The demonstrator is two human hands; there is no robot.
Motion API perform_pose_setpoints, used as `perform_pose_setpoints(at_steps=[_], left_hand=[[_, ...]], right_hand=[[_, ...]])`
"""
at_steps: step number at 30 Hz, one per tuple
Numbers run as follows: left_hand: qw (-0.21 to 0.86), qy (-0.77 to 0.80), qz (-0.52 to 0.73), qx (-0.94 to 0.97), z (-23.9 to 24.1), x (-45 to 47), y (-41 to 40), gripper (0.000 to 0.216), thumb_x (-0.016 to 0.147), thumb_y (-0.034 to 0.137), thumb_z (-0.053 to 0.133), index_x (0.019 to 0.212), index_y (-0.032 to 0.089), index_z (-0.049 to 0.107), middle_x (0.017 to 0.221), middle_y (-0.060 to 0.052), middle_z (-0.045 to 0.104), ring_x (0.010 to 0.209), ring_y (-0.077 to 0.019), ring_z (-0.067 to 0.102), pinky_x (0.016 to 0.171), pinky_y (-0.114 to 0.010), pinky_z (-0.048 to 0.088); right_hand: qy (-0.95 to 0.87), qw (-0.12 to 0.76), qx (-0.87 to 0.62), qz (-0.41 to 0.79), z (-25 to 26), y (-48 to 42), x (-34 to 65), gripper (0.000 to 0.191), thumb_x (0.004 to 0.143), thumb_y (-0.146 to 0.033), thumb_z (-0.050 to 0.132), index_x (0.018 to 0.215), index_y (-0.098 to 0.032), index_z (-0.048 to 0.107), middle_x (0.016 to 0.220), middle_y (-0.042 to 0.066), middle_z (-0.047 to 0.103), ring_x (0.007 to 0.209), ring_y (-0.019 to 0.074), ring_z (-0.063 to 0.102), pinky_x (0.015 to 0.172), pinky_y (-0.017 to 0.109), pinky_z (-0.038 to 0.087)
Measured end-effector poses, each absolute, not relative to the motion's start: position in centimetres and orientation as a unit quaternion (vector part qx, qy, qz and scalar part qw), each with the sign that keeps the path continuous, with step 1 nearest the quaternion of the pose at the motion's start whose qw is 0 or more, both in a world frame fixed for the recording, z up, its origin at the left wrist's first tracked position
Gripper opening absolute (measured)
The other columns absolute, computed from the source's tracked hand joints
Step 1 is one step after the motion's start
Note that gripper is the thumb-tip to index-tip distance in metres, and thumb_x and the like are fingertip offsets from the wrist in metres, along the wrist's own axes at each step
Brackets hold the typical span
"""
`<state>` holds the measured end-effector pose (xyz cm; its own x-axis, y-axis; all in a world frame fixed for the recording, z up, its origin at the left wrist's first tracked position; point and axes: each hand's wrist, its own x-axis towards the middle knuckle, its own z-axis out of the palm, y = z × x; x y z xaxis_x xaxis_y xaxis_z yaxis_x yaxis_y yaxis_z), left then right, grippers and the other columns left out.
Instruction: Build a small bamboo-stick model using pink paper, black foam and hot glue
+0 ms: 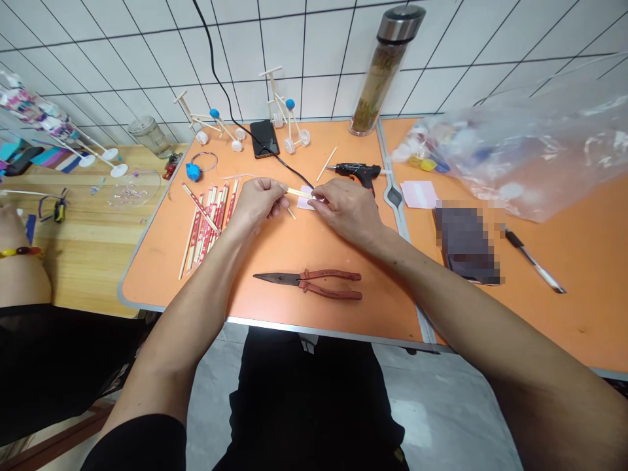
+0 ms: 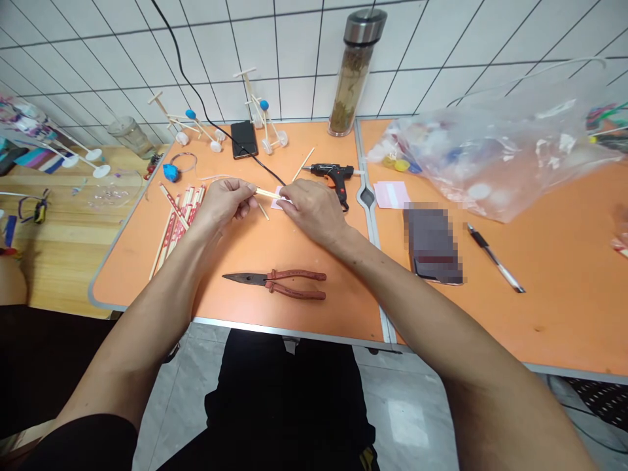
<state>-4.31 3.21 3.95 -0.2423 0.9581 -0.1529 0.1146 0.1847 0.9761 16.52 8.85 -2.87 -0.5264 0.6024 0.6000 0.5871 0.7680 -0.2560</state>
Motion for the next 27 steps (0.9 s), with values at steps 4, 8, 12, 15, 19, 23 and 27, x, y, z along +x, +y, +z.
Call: perform_pose_setpoints(at_steps=[4,8,12,15,19,23,27], left_hand=[[0.446,0.617,0.487,0.428,3.6,-4.5,3.4,0.038,0.101,0.01,0.066,0.064,0.016,0.063,0.052,0.001,0.066,0.035,-0.0046,0.044,0.038,-0.02,0.029],[0.443,0.614,0.488,0.433,3.4,-4.6,3.4,0.038,0.102,0.01,0.066,0.064,0.016,0.063,0.052,0.001,0.065,0.035,-0.0042,0.044,0.038,-0.019,0.029],[0.437,0.597,0.506,0.443,2.9,-4.9,3.6,0.036,0.101,0.011,0.067,0.065,0.015,0.066,0.055,0.0,0.068,0.037,-0.0045,0.046,0.039,-0.019,0.032],[0.43,0.571,0.534,0.451,2.2,-5.2,3.9,0.03,0.099,0.014,0.07,0.069,0.015,0.069,0.059,0.0,0.071,0.039,-0.005,0.047,0.039,-0.019,0.033],[0.422,0.544,0.56,0.461,1.6,-5.4,4.2,0.028,0.099,0.018,0.075,0.071,0.017,0.069,0.061,0.0,0.071,0.039,-0.0052,0.047,0.039,-0.019,0.033],[0.414,0.529,0.571,0.472,1.4,-5.5,4.4,0.029,0.099,0.022,0.079,0.073,0.017,0.07,0.062,0.0,0.072,0.039,-0.006,0.048,0.039,-0.019,0.034],[0.404,0.521,0.575,0.484,1.3,-5.5,4.5,0.028,0.1,0.025,0.081,0.075,0.018,0.071,0.063,0.0,0.073,0.04,-0.0063,0.049,0.04,-0.018,0.035]], right_hand=[[-0.869,0.371,-0.326,-0.012,-3.3,9.1,16.5,0.019,0.11,-0.024,0.066,0.108,-0.018,0.084,0.102,0.012,0.086,0.097,0.0299,0.08,0.082,0.04,0.052],[-0.862,0.385,-0.329,0.025,-3.1,8.9,16.4,0.015,0.107,-0.023,0.069,0.108,-0.018,0.084,0.103,0.012,0.086,0.099,0.0294,0.079,0.084,0.04,0.054],[-0.807,0.426,-0.361,0.192,-2.7,8.6,16.1,0.018,0.095,-0.022,0.078,0.113,-0.019,0.082,0.104,0.008,0.085,0.091,0.0247,0.078,0.086,0.039,0.059],[-0.715,0.461,-0.385,0.359,-2.4,8.6,15.8,0.024,0.088,-0.022,0.08,0.112,-0.02,0.08,0.099,0.004,0.083,0.086,0.0206,0.077,0.083,0.036,0.061],[-0.633,0.483,-0.367,0.481,-2.2,8.7,15.4,0.021,0.081,-0.023,0.085,0.102,-0.02,0.079,0.09,0.001,0.08,0.081,0.0168,0.075,0.077,0.031,0.06],[-0.603,0.496,-0.342,0.523,-1.9,8.7,15.4,0.026,0.077,-0.026,0.093,0.098,-0.021,0.079,0.086,0.0,0.078,0.075,0.0143,0.071,0.071,0.029,0.059],[-0.589,0.503,-0.335,0.537,-1.8,8.6,15.4,0.031,0.074,-0.032,0.097,0.098,-0.021,0.08,0.086,0.0,0.078,0.074,0.014,0.071,0.067,0.027,0.058]])
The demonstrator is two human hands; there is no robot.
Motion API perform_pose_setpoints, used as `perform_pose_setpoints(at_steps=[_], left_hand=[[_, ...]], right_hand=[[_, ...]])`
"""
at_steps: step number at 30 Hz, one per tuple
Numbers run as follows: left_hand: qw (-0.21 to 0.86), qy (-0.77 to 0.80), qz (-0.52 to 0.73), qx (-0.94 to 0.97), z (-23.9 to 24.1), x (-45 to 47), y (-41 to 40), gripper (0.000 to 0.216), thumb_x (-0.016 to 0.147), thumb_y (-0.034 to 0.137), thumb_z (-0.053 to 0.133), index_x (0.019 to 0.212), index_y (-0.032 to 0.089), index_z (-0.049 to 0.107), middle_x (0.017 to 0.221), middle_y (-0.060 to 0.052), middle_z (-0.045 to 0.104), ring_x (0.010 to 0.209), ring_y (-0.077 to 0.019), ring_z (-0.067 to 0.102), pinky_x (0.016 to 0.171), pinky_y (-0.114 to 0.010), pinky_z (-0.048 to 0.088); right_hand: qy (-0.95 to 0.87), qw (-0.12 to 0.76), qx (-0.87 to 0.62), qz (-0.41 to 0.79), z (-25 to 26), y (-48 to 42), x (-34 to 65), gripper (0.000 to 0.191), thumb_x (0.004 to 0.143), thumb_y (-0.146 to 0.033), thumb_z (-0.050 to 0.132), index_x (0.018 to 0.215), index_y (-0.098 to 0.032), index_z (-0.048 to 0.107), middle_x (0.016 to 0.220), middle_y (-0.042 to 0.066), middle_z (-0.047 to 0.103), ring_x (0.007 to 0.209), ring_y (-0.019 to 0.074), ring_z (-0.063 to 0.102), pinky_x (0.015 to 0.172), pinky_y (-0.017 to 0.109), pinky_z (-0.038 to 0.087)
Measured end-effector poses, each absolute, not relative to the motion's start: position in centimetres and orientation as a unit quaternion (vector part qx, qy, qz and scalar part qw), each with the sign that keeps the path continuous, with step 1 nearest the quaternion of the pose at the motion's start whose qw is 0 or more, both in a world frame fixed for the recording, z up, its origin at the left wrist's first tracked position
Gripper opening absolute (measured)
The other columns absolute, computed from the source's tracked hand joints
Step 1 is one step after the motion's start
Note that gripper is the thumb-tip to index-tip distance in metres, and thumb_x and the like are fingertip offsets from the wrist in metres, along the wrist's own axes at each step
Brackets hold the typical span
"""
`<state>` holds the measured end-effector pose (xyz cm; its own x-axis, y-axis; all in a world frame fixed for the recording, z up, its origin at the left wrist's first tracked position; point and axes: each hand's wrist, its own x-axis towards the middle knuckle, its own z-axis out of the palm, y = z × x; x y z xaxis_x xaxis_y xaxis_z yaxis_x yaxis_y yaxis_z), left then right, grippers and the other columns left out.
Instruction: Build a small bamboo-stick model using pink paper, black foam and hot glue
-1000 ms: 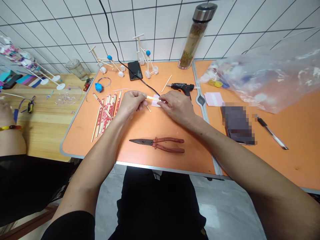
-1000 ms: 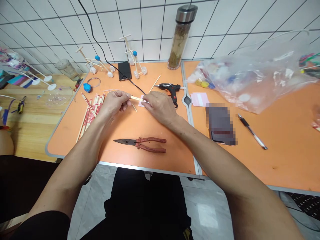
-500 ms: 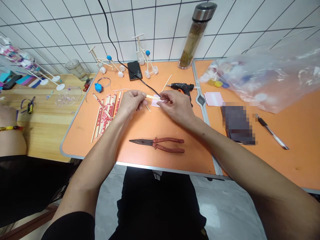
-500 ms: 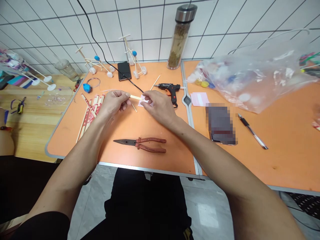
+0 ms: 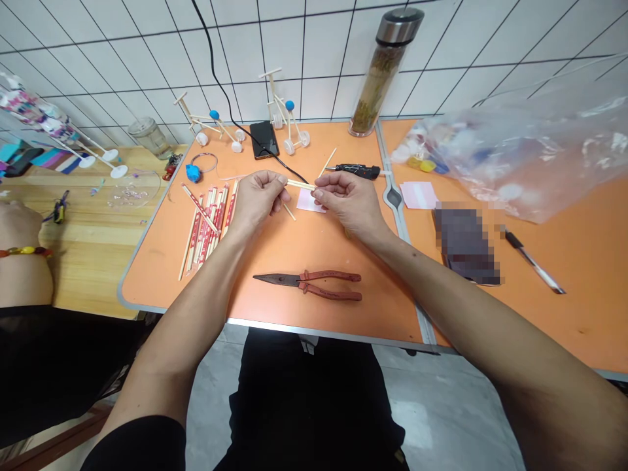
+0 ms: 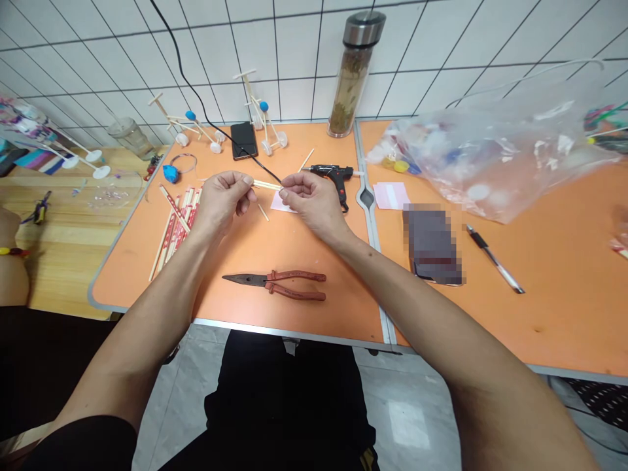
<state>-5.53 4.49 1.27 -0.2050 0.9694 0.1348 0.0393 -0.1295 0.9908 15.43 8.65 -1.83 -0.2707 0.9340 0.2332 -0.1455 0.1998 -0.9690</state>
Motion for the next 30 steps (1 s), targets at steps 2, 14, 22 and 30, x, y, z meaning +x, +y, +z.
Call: perform_pose_setpoints(at_steps=[2,14,22,30], left_hand=[[0.398,0.524,0.575,0.486,1.24,-5.48,4.46,0.028,0.1,0.027,0.083,0.076,0.018,0.071,0.064,0.0,0.074,0.041,-0.0063,0.049,0.04,-0.018,0.036],[0.401,0.525,0.571,0.487,1.2,-5.23,4.43,0.032,0.098,0.036,0.088,0.077,0.018,0.07,0.064,0.0,0.074,0.041,-0.0062,0.05,0.04,-0.018,0.035],[0.399,0.529,0.574,0.481,1.45,-4.85,4.25,0.028,0.099,0.031,0.085,0.078,0.018,0.071,0.064,0.0,0.074,0.041,-0.0063,0.05,0.04,-0.019,0.035],[0.408,0.534,0.571,0.471,1.56,-4.66,4.17,0.032,0.096,0.035,0.089,0.078,0.019,0.068,0.068,-0.001,0.076,0.042,-0.0064,0.05,0.042,-0.019,0.037]], right_hand=[[-0.586,0.507,-0.332,0.537,-1.81,8.63,15.43,0.032,0.073,-0.033,0.098,0.097,-0.021,0.08,0.087,0.0,0.079,0.075,0.0141,0.072,0.067,0.027,0.058],[-0.594,0.519,-0.32,0.524,-1.81,8.58,15.22,0.029,0.074,-0.032,0.098,0.094,-0.022,0.08,0.087,0.0,0.078,0.075,0.0144,0.072,0.071,0.028,0.061],[-0.59,0.526,-0.328,0.518,-1.65,8.43,15.13,0.021,0.074,-0.027,0.093,0.09,-0.022,0.08,0.083,-0.001,0.077,0.07,0.0133,0.07,0.065,0.027,0.058],[-0.59,0.523,-0.338,0.515,-1.42,8.37,15.23,0.02,0.075,-0.027,0.092,0.091,-0.023,0.079,0.083,-0.001,0.076,0.072,0.014,0.069,0.069,0.029,0.06]])
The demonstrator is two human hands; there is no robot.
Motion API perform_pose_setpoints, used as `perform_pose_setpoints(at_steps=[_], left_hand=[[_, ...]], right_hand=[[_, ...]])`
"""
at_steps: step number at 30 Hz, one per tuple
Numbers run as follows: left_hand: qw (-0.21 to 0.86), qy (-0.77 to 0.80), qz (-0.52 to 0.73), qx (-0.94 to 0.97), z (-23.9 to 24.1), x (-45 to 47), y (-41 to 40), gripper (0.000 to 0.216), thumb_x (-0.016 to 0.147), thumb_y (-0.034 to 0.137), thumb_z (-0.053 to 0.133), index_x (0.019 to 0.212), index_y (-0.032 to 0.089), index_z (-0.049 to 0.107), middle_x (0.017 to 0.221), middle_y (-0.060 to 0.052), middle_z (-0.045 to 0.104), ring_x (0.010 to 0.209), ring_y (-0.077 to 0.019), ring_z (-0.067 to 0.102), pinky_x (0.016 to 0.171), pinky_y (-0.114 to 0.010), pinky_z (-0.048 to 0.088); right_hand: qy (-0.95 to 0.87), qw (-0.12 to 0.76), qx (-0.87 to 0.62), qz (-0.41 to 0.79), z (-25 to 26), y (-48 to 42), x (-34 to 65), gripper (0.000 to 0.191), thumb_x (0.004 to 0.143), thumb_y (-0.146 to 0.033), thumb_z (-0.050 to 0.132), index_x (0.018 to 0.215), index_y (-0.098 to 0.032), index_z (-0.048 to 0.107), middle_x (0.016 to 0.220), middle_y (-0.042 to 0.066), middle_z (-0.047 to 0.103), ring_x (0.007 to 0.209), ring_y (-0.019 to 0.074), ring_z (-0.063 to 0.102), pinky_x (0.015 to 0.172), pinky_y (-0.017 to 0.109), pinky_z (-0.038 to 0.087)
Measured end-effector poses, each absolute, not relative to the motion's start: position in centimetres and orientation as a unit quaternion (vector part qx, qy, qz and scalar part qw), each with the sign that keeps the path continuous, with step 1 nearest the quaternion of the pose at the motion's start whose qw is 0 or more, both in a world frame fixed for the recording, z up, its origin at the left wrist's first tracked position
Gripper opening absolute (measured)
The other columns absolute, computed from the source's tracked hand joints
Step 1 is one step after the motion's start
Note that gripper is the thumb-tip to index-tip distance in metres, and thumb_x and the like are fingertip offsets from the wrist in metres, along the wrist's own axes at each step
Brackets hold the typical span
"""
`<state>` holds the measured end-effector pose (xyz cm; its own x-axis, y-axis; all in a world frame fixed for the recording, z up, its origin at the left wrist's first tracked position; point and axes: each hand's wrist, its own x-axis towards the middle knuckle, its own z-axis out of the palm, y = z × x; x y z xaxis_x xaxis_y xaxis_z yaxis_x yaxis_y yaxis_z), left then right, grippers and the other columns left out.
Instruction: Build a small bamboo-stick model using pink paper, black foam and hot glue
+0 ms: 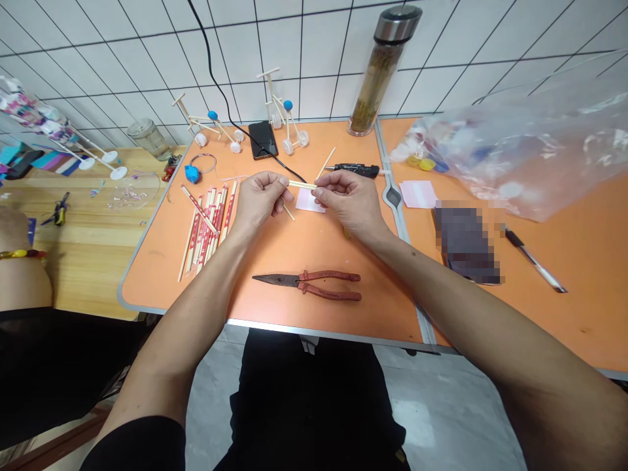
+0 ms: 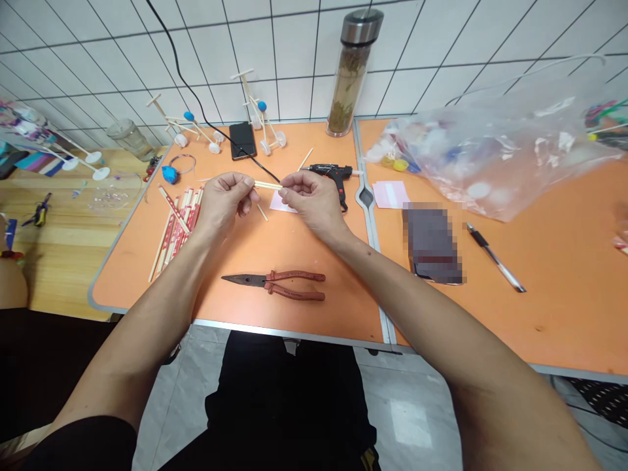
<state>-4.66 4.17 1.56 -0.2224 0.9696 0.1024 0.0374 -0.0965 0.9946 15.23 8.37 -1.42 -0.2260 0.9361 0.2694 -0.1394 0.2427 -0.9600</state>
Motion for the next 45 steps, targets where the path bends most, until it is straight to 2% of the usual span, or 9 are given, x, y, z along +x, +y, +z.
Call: perform_pose_setpoints(at_steps=[9,22,31,45], left_hand=[[0.39,0.537,0.575,0.479,1.23,-4.7,4.32,0.033,0.097,0.038,0.089,0.08,0.019,0.068,0.07,-0.002,0.078,0.043,-0.0065,0.05,0.042,-0.019,0.037],[0.384,0.545,0.577,0.472,1.44,-4.27,4.03,0.034,0.098,0.035,0.088,0.077,0.02,0.067,0.069,-0.001,0.077,0.043,-0.0067,0.05,0.043,-0.02,0.038],[0.379,0.538,0.576,0.485,1.27,-4.11,4.0,0.032,0.1,0.035,0.086,0.078,0.02,0.068,0.069,-0.001,0.077,0.043,-0.0067,0.049,0.043,-0.02,0.038],[0.386,0.528,0.579,0.488,1.13,-4.08,4.03,0.035,0.098,0.038,0.088,0.077,0.02,0.068,0.069,-0.001,0.077,0.042,-0.0069,0.05,0.043,-0.021,0.037]], right_hand=[[-0.578,0.527,-0.327,0.53,-1.45,8.41,15.18,0.021,0.073,-0.027,0.092,0.09,-0.021,0.08,0.081,-0.001,0.077,0.069,0.0129,0.069,0.065,0.026,0.058],[-0.564,0.509,-0.339,0.554,-1.32,8.29,15.29,0.034,0.073,-0.044,0.099,0.089,-0.022,0.079,0.085,0.001,0.078,0.074,0.015,0.073,0.068,0.027,0.061],[-0.554,0.511,-0.343,0.561,-1.53,8.45,15.3,0.026,0.076,-0.037,0.096,0.087,-0.022,0.078,0.084,0.001,0.079,0.075,0.0144,0.073,0.065,0.024,0.058],[-0.559,0.509,-0.353,0.552,-1.2,8.23,15.23,0.022,0.076,-0.034,0.093,0.085,-0.022,0.076,0.082,0.001,0.077,0.075,0.0156,0.072,0.067,0.027,0.059]])
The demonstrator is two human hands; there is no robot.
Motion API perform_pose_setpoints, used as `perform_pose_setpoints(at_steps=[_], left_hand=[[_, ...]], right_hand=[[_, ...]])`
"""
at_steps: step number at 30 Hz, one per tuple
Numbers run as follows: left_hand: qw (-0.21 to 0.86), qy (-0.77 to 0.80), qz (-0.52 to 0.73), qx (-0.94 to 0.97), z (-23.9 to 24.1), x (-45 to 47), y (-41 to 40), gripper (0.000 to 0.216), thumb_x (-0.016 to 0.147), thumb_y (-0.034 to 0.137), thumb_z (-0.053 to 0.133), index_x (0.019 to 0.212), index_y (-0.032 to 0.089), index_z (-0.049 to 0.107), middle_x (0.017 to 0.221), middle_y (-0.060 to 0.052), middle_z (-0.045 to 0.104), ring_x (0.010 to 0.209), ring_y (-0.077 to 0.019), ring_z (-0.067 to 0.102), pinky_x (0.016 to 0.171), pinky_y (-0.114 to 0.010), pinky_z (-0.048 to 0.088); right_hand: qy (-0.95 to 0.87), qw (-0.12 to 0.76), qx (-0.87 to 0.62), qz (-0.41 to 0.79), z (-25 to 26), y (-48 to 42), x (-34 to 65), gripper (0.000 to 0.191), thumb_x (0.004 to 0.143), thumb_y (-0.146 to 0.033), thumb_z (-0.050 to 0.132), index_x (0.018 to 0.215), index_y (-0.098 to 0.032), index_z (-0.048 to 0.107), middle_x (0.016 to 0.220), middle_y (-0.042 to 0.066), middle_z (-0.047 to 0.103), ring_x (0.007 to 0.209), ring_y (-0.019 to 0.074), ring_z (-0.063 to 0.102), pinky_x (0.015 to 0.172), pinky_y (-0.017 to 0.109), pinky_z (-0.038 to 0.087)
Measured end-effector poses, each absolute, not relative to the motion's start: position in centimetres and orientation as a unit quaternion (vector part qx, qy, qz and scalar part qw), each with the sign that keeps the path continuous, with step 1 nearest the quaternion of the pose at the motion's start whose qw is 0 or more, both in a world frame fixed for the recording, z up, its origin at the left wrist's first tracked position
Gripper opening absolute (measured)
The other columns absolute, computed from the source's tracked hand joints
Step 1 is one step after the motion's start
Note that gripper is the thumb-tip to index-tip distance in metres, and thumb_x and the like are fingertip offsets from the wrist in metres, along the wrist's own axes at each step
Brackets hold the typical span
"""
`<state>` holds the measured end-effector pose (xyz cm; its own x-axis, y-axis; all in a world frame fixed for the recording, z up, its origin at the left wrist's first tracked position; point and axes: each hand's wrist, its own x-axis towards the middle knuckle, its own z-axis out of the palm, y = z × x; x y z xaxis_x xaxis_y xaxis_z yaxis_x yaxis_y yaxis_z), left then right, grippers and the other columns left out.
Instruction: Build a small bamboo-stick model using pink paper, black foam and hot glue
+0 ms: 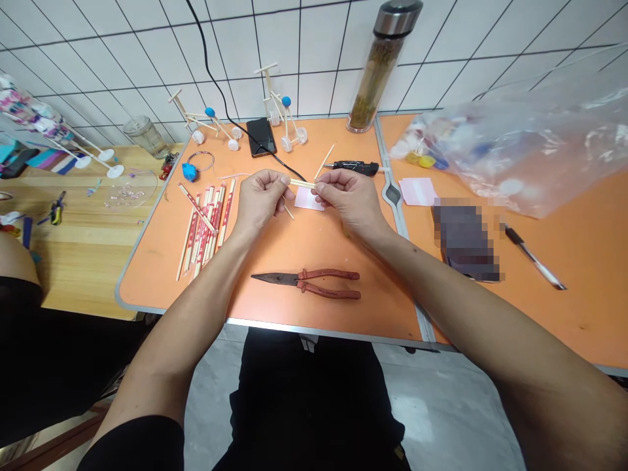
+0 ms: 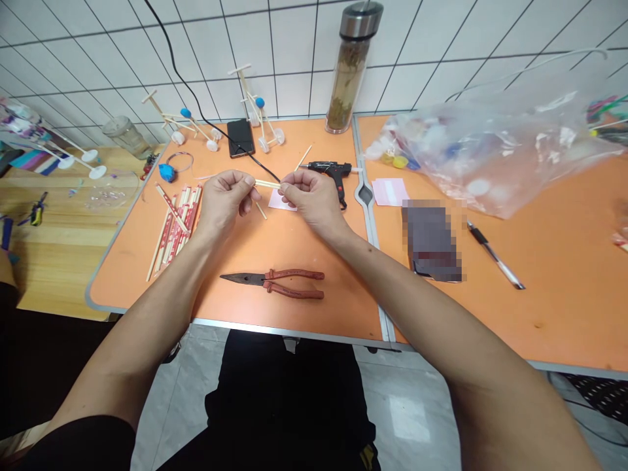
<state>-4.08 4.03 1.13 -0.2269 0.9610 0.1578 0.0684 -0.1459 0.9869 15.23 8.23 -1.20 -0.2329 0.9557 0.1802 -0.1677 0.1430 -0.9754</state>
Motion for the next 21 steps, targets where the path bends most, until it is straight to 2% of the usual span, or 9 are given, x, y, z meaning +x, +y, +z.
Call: perform_pose_setpoints(at_steps=[21], left_hand=[[0.402,0.512,0.587,0.48,0.75,-4.12,4.2,0.033,0.098,0.035,0.088,0.076,0.019,0.068,0.064,0.001,0.073,0.041,-0.0063,0.049,0.04,-0.019,0.035]], right_hand=[[-0.544,0.521,-0.345,0.56,-0.9,8.17,15.13,0.011,0.076,-0.02,0.088,0.081,-0.019,0.078,0.075,-0.001,0.076,0.068,0.0117,0.069,0.064,0.022,0.054]])
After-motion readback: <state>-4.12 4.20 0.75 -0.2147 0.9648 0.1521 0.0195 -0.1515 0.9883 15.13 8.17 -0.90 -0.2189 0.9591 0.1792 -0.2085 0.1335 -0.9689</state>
